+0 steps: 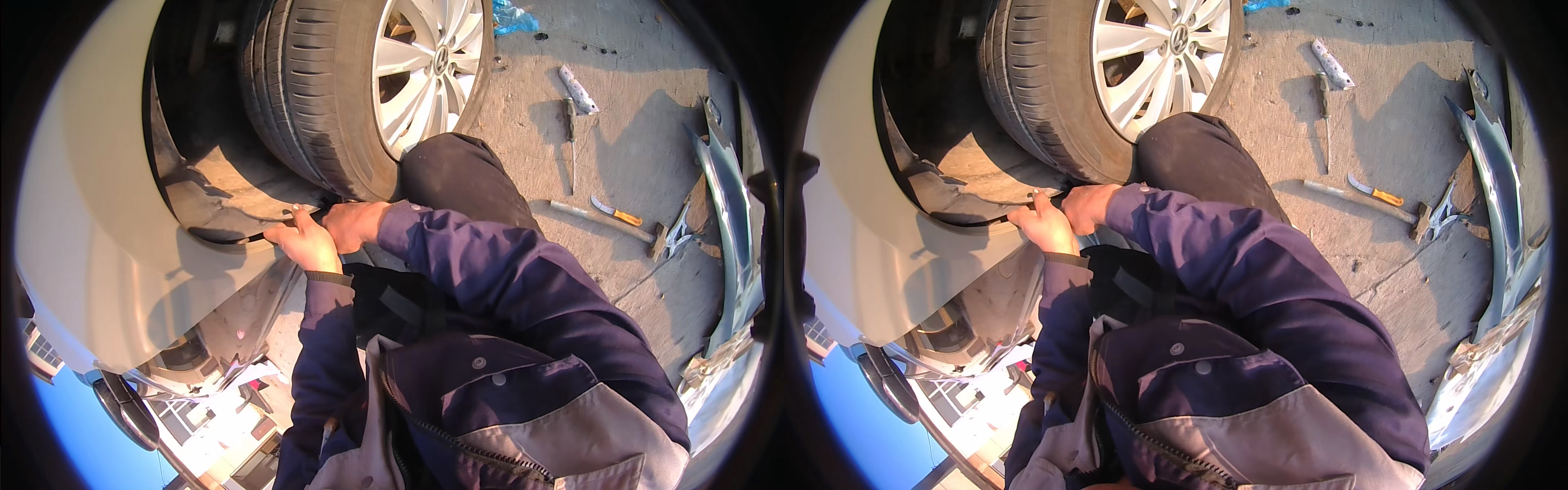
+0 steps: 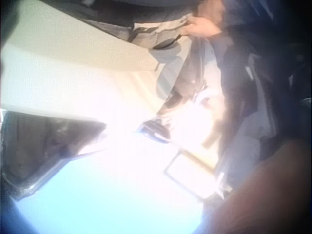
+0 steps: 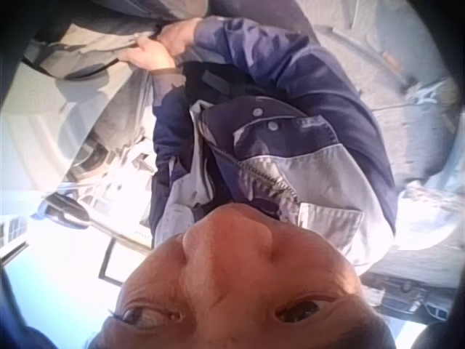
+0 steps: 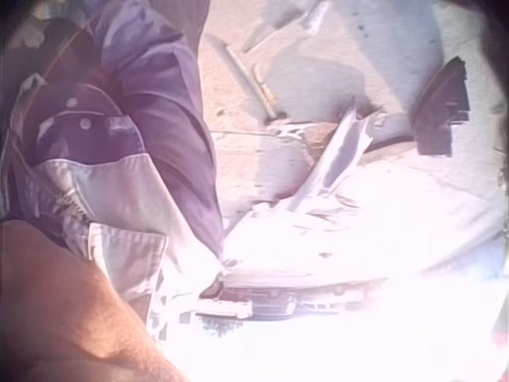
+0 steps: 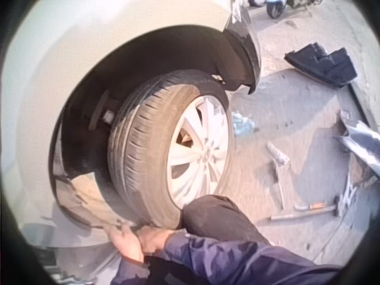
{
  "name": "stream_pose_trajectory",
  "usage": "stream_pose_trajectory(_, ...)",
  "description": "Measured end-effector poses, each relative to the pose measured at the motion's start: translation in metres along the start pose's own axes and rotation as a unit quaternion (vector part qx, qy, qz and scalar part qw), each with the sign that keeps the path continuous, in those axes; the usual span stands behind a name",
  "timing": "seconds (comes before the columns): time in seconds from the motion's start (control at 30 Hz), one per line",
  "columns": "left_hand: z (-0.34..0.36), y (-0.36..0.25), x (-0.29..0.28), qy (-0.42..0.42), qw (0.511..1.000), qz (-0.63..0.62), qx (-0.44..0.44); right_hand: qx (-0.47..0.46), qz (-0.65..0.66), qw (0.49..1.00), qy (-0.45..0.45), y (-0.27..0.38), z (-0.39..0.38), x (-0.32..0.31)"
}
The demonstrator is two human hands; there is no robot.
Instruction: The person aligns and fits a beige car bumper onto the front of a dark-colored car with the hood open. They repeatedly adjust the bumper around the wheel arch and front edge, then use a hammer to tap the bumper into place near the tire.
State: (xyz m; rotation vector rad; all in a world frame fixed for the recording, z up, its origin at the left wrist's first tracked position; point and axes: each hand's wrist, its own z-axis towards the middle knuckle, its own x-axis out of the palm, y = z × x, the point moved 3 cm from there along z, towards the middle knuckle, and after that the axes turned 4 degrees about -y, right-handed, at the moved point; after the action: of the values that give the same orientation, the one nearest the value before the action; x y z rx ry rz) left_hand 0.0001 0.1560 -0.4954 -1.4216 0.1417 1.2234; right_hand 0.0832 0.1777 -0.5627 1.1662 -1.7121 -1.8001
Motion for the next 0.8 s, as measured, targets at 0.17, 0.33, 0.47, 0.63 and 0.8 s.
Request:
stream_pose_trajectory(0.17, 0.003, -0.001, 0.0, 0.002, 1.0, -0.015, 0.023, -0.009, -0.001, 1.0, 0.001, -0.001, 0.004, 0.002)
stream_pose_trajectory(0.33, 0.0, 0.001, 0.005, -0.004, 0.999, -0.028, 0.022, -0.021, -0.026, 0.999, -0.006, -0.005, 0.002, 0.003)
stream_pose_trajectory(0.47, 0.0, 0.003, 0.002, 0.003, 0.999, -0.025, 0.04, -0.04, -0.044, 0.998, -0.001, -0.006, 0.005, 0.006)
stream_pose_trajectory(0.63, 0.003, 0.007, 0.007, 0.004, 1.0, -0.022, -0.004, -0.056, -0.021, 0.998, 0.007, -0.01, 0.009, 0.009)
stream_pose_trajectory(0.8, 0.003, 0.004, 0.006, 0.005, 0.998, -0.053, 0.015, -0.053, -0.028, 0.998, 0.0, -0.012, 0.01, 0.01)
